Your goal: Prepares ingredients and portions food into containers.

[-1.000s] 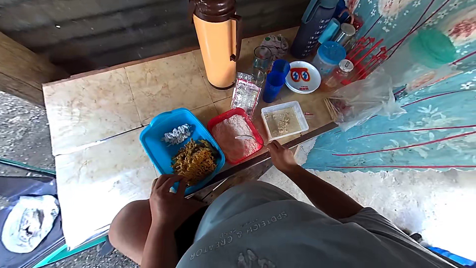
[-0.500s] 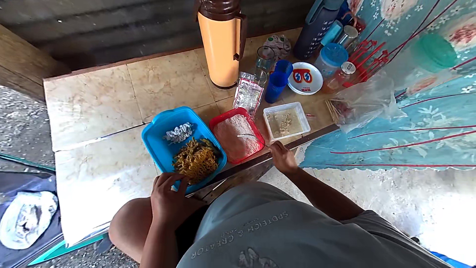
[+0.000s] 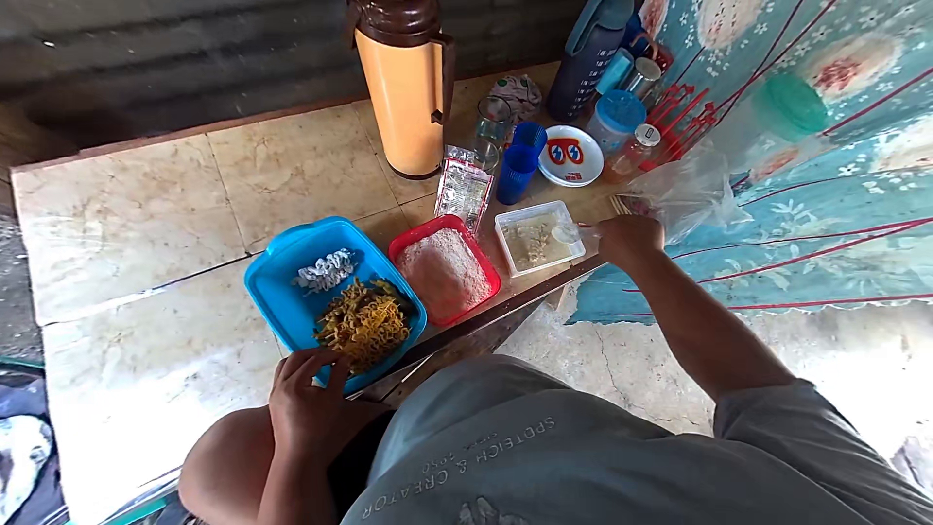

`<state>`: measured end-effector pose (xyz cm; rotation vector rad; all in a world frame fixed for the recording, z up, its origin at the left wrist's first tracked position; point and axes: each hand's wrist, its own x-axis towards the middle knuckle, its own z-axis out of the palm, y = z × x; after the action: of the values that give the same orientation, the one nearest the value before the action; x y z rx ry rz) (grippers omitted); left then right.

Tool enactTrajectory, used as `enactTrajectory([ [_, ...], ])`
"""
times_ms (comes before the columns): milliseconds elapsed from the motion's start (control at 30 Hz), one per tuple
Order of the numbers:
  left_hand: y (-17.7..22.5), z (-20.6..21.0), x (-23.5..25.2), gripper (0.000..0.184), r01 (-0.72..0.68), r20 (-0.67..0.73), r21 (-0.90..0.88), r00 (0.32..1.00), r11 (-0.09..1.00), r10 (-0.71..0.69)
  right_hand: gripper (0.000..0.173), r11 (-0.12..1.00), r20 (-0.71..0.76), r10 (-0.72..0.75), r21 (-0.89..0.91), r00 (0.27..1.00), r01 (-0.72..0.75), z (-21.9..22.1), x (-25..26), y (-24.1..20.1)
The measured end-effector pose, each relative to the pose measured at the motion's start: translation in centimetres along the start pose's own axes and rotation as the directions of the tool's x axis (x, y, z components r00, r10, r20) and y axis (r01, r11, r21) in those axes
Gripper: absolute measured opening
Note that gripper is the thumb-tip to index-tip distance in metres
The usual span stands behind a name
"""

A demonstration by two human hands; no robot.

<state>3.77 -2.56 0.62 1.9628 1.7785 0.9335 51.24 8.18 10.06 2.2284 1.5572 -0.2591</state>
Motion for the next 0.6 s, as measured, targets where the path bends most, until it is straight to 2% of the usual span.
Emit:
enactTrajectory([
  [67, 0.2, 0.0, 0.0, 0.025, 0.003, -0.007, 0.000, 1.000, 1.000, -0.003, 0.019, 0.997, 0.060, 0.012, -0.074, 0.998, -0.008, -0.6, 0.5, -0.5],
  [200, 0.5, -0.1, -0.1, 0.023, 0.007, 0.000, -0.012, 1.000, 1.000, -0.007, 0.020, 0.994, 0.086, -0.013, -0.106, 0.996, 0.022, -0.8, 1.4, -2.2],
  [367, 0.0, 0.0, -0.1, 0.023, 0.012, -0.005, -0.001, 1.000, 1.000, -0.012, 0.017, 0.990, 0.090, -0.060, -0.124, 0.994, 0.071, -0.9, 1.8, -3.8],
  [600, -0.1, 0.1, 0.3, 0.023, 0.024, 0.007, 0.010, 1.000, 1.000, -0.024, 0.018, 0.986, 0.067, -0.134, -0.095, 0.989, 0.140, -0.9, 2.2, -3.5],
])
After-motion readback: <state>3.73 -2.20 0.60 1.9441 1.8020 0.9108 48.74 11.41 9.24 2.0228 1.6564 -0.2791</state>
